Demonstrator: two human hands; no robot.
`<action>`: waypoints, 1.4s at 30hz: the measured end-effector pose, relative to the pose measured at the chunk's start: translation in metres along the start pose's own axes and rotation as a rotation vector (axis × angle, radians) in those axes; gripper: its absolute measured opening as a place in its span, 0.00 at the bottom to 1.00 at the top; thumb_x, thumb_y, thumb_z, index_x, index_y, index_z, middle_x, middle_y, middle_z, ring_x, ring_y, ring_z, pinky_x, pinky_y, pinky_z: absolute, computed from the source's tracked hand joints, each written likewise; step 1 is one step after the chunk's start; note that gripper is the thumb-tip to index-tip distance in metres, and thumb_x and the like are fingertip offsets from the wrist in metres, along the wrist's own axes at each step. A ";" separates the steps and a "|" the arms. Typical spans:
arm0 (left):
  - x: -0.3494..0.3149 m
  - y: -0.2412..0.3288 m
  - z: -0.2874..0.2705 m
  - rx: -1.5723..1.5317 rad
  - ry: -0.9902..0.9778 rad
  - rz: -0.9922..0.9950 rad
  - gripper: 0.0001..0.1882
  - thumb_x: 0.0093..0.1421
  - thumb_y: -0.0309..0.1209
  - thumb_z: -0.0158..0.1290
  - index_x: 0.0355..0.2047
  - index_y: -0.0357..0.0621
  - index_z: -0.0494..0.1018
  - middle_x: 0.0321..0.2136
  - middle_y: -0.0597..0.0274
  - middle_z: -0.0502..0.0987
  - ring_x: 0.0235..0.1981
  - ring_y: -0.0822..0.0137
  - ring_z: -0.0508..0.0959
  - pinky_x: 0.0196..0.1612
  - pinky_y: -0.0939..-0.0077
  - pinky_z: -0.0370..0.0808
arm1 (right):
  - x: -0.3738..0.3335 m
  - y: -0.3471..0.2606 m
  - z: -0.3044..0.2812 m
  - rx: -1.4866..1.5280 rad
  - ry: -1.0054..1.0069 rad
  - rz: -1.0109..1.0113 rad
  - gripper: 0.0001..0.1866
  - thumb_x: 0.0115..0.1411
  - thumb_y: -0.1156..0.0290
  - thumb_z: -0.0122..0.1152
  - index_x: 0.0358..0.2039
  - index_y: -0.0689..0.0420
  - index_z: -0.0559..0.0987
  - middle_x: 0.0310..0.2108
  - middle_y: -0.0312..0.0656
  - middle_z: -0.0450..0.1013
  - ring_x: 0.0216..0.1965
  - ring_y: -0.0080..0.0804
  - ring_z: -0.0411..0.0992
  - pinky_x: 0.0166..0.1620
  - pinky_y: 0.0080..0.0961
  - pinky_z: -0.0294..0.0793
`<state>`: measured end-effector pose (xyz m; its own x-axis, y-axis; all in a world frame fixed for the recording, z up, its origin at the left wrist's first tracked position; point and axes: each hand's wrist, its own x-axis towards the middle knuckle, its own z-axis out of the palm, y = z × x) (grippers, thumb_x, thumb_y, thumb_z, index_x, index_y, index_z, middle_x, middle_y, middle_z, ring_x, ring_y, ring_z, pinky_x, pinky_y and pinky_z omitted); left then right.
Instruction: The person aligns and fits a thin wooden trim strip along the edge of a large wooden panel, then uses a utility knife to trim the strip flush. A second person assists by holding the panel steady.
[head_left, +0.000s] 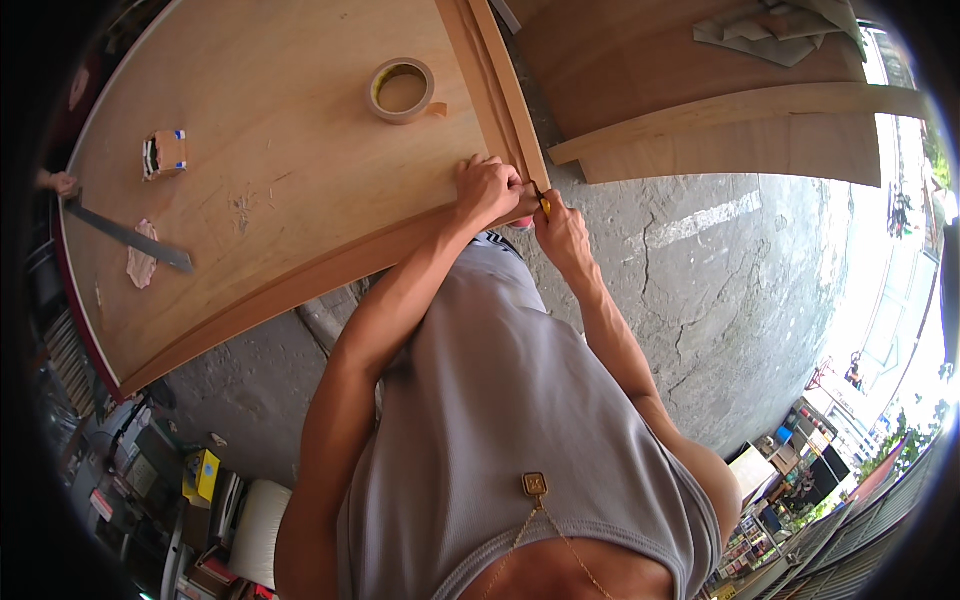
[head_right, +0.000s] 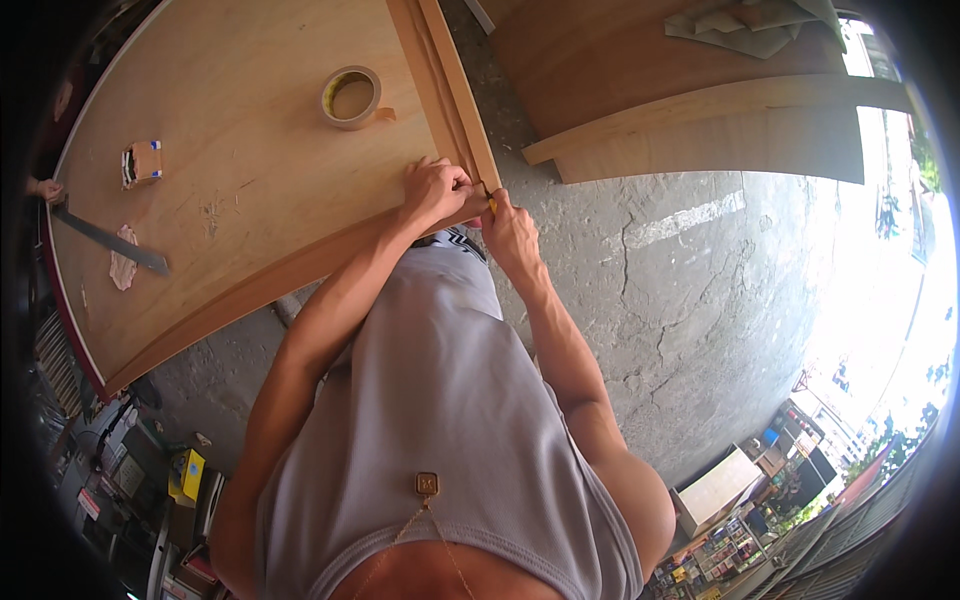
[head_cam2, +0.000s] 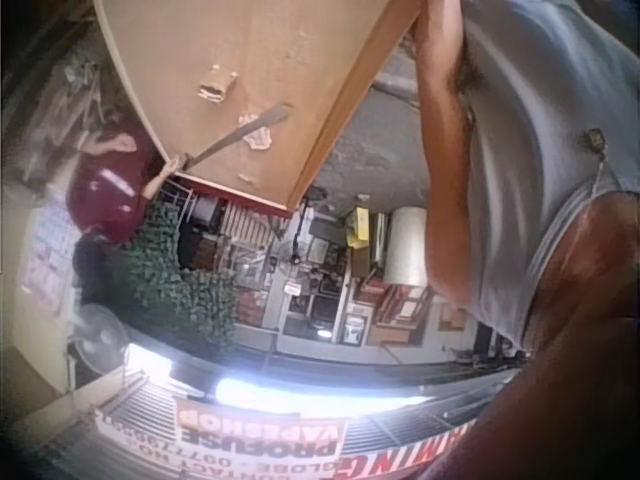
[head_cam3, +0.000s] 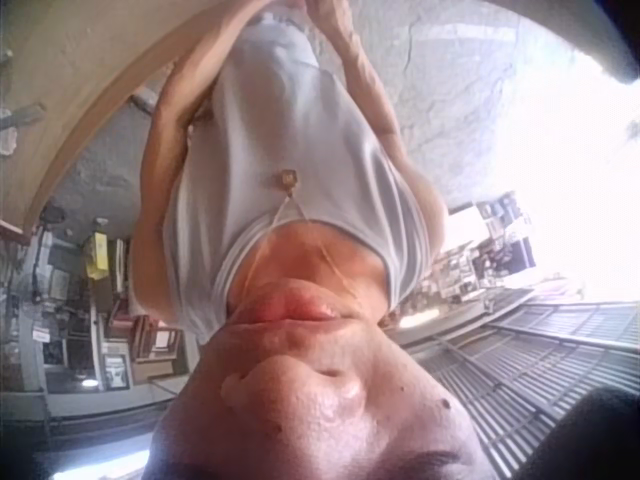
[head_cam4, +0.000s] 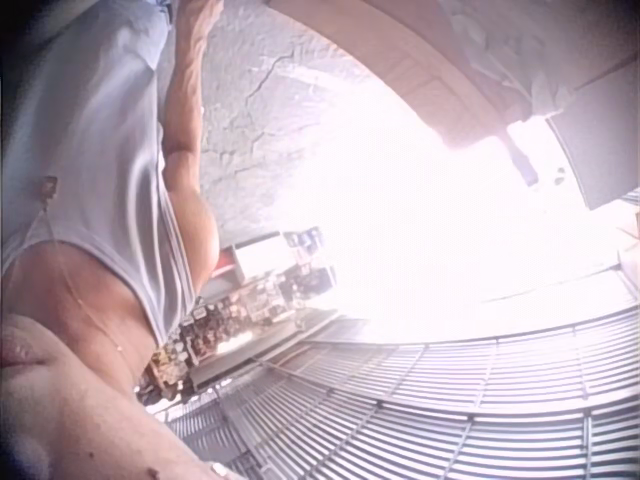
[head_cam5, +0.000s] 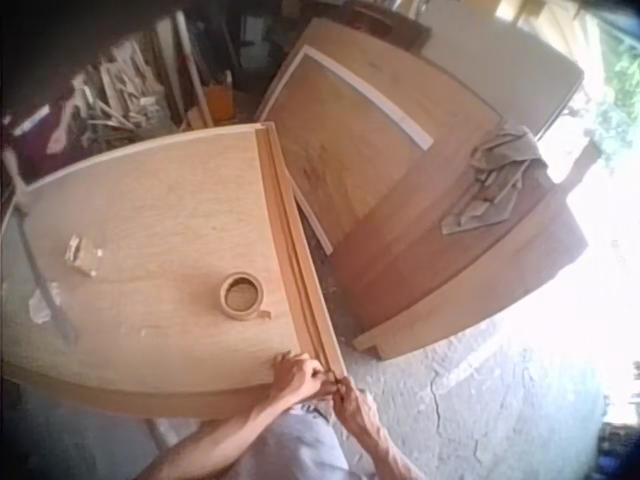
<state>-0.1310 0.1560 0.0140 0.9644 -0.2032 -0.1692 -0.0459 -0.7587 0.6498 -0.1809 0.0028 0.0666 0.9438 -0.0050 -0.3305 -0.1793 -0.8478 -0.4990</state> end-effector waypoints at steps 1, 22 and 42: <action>0.000 0.000 0.000 0.001 -0.005 -0.003 0.05 0.49 0.39 0.63 0.25 0.57 0.82 0.31 0.66 0.79 0.42 0.57 0.75 0.47 0.54 0.65 | 0.001 0.000 0.000 -0.005 -0.006 0.003 0.13 0.61 0.67 0.53 0.45 0.57 0.70 0.25 0.60 0.75 0.30 0.63 0.75 0.34 0.54 0.74; -0.001 0.001 0.008 -0.011 0.069 -0.010 0.04 0.47 0.36 0.62 0.18 0.57 0.79 0.28 0.67 0.78 0.40 0.58 0.75 0.45 0.56 0.63 | -0.002 0.010 0.001 -0.007 -0.063 -0.023 0.13 0.62 0.66 0.51 0.44 0.58 0.69 0.24 0.62 0.74 0.30 0.67 0.74 0.34 0.58 0.73; -0.032 0.012 -0.028 -0.118 0.275 -0.011 0.22 0.49 0.36 0.61 0.46 0.54 0.73 0.37 0.60 0.75 0.41 0.57 0.76 0.42 0.57 0.70 | -0.017 -0.001 -0.035 0.355 -0.161 -0.031 0.16 0.64 0.68 0.51 0.50 0.61 0.69 0.18 0.41 0.69 0.13 0.29 0.71 0.14 0.29 0.72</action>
<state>-0.1548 0.1711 0.0481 0.9998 -0.0082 0.0199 -0.0202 -0.6791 0.7337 -0.1873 -0.0146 0.1013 0.8994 0.1251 -0.4188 -0.2630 -0.6103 -0.7473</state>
